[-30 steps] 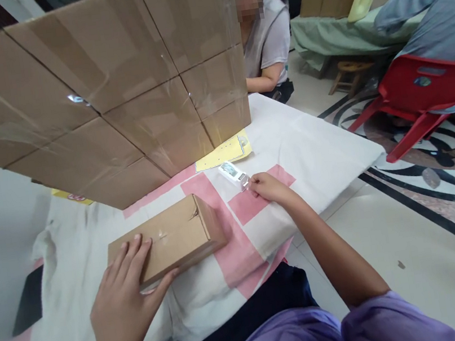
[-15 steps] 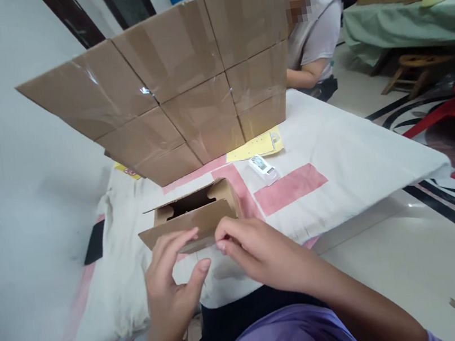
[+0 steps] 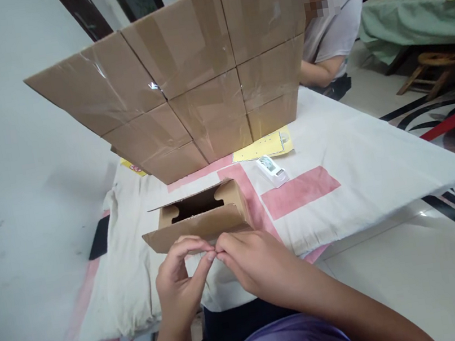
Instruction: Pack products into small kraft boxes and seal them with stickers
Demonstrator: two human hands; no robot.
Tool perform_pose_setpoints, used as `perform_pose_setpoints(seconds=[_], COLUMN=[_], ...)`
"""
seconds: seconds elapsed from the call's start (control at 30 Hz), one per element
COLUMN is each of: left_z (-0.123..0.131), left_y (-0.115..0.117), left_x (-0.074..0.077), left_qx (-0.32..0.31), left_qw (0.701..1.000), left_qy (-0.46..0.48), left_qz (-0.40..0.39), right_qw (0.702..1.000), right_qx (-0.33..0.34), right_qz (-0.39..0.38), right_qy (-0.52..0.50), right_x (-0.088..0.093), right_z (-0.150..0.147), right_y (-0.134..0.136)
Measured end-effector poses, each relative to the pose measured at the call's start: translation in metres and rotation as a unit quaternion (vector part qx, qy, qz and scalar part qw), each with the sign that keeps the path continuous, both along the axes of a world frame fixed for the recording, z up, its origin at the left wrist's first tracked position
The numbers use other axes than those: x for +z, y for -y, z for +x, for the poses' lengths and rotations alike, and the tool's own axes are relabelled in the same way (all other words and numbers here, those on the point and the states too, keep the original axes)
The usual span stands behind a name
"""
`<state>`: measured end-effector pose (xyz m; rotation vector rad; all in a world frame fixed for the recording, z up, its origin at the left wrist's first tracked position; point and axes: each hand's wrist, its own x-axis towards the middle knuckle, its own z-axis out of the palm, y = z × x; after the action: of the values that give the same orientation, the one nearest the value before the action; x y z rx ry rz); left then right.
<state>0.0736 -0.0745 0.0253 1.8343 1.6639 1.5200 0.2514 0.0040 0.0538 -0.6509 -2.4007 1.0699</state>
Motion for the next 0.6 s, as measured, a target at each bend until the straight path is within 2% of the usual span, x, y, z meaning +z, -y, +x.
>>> perform_pose_setpoints(seconds=[0.07,0.13,0.2,0.27,0.33,0.47,0.53,0.6], left_z=[0.001,-0.003,-0.011,-0.023,-0.036,-0.051,-0.054,-0.057], left_y=[-0.001,0.0,0.003,0.006,0.007,0.003,-0.002,-0.007], left_x=[-0.004,-0.005,0.0,0.008,0.018,0.03,0.03,0.029], left_qx=[0.015,0.04,0.087,0.138,0.162,0.121,0.096,0.091], left_qw=[0.999,0.991,0.97,0.946,0.939,0.96,0.974,0.986], left_qy=[0.009,0.012,0.015,0.016,0.01,0.01,0.014,0.004], left_qz=[0.042,0.127,0.226,0.291,0.304,0.252,0.204,0.142], right_qw=[1.0,0.996,0.976,0.943,0.935,0.959,0.966,0.969], right_qx=[-0.018,-0.083,-0.183,-0.237,-0.203,-0.08,-0.066,-0.08], right_qz=[-0.004,0.023,0.109,0.213,0.265,0.246,0.224,0.207], right_qy=[0.005,-0.008,-0.049,-0.101,-0.122,-0.113,-0.114,-0.112], right_x=[-0.002,-0.002,0.0,0.003,0.002,-0.012,-0.022,-0.029], right_z=[0.001,0.003,0.003,-0.002,-0.013,-0.038,-0.043,-0.044], right_y=[0.0,-0.004,-0.016,-0.035,-0.058,-0.086,-0.088,-0.085])
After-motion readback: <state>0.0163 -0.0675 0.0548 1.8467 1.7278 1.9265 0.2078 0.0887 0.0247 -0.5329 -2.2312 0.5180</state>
